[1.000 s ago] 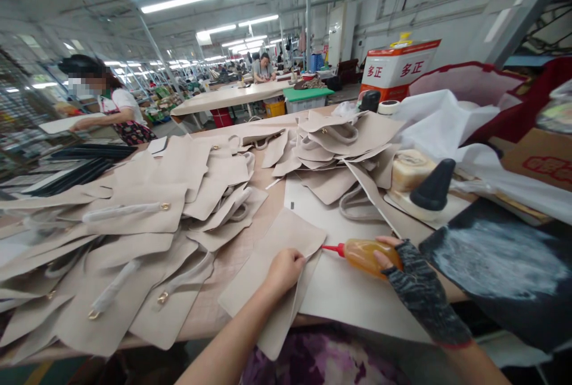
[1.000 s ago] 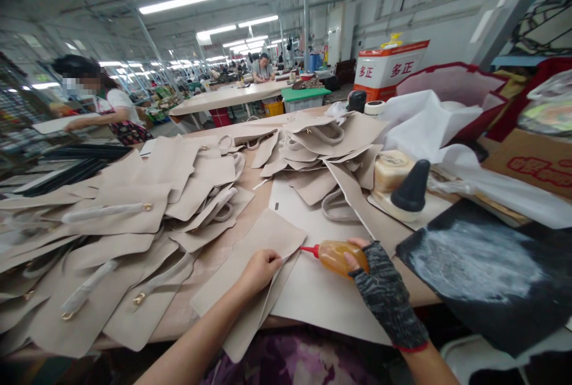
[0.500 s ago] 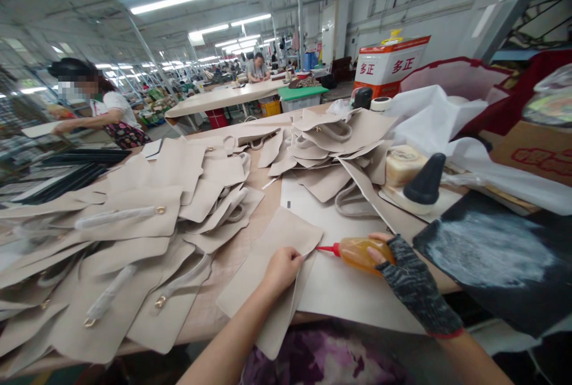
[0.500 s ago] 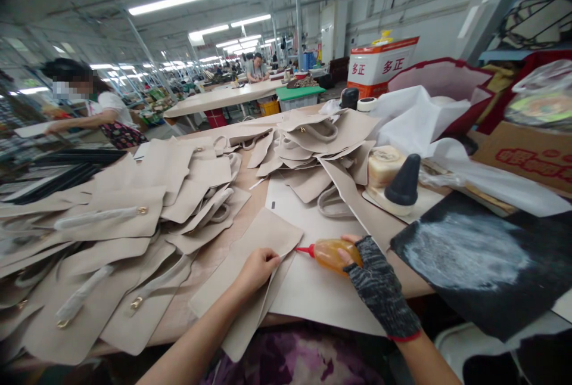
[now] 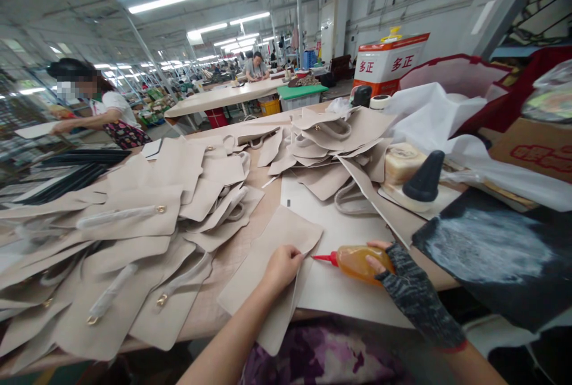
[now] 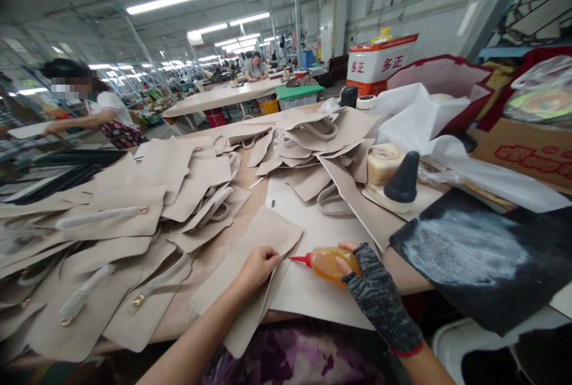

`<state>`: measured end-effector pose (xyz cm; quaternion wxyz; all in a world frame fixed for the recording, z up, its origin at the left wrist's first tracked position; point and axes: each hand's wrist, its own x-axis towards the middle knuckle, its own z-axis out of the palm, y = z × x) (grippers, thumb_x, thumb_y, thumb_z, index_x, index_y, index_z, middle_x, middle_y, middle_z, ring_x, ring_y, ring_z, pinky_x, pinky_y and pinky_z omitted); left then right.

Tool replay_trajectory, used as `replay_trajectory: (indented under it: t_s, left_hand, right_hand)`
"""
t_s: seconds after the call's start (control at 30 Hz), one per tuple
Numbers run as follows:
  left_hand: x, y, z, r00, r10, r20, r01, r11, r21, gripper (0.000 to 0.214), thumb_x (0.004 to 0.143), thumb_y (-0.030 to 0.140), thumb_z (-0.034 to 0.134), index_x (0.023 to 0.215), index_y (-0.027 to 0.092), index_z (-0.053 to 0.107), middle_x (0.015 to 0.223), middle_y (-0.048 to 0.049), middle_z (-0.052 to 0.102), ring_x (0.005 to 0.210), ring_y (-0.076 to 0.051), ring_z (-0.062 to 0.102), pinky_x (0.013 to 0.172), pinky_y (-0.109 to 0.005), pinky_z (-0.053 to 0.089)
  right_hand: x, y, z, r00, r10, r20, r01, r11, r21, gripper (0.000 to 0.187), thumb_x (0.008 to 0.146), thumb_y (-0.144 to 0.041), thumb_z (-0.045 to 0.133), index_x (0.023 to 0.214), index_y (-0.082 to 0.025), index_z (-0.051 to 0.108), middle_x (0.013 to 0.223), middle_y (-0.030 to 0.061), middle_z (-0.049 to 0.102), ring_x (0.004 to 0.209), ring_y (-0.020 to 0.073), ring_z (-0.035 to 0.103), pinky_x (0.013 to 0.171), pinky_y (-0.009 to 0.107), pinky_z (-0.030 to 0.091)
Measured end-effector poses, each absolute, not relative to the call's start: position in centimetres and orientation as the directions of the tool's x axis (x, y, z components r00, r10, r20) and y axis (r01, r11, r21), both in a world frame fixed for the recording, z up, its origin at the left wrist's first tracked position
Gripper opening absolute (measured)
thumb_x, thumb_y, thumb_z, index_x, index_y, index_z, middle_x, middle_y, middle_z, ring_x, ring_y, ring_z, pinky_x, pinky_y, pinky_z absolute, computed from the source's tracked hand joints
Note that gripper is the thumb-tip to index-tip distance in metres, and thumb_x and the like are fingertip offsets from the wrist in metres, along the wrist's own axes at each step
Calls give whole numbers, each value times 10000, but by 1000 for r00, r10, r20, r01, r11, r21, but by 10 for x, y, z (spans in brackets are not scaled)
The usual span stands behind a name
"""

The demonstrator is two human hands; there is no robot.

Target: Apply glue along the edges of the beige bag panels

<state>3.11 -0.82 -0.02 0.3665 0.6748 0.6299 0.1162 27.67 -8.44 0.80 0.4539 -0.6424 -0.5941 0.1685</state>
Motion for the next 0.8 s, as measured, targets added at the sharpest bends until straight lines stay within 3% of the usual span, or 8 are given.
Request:
replay_trajectory:
  t_s: [0.17,0.4,0.8]
  left_hand:
    - [31,-9,2,199,932,-304,753,53,656,256,803,277,500,812,137,714,765,-63,699,749,-192,604,640,-258,393]
    - [30,-10,0,203,934,-293,739,50,672,251,801,278,506,809,134,712,786,-62,699,746,-184,604,637,-252,395]
    - [30,-11,-1,195,921,-339,737,90,669,271,822,311,502,856,143,712,724,-39,685,727,-177,603,631,-242,413]
  right_hand:
    - [269,-96,6,250,933,258,560,78,-825,361,850,-506,473,1033,-210,569,959,89,627,875,249,603,821,407,511]
    - [264,-112,0,222,966,129,474,9,-881,339,852,-493,486,1069,-241,550,1053,65,601,990,234,568,926,423,460]
    - [242,-136,11,231,964,129,470,5,-882,337,792,-507,519,950,-230,629,933,74,677,890,252,642,825,411,541]
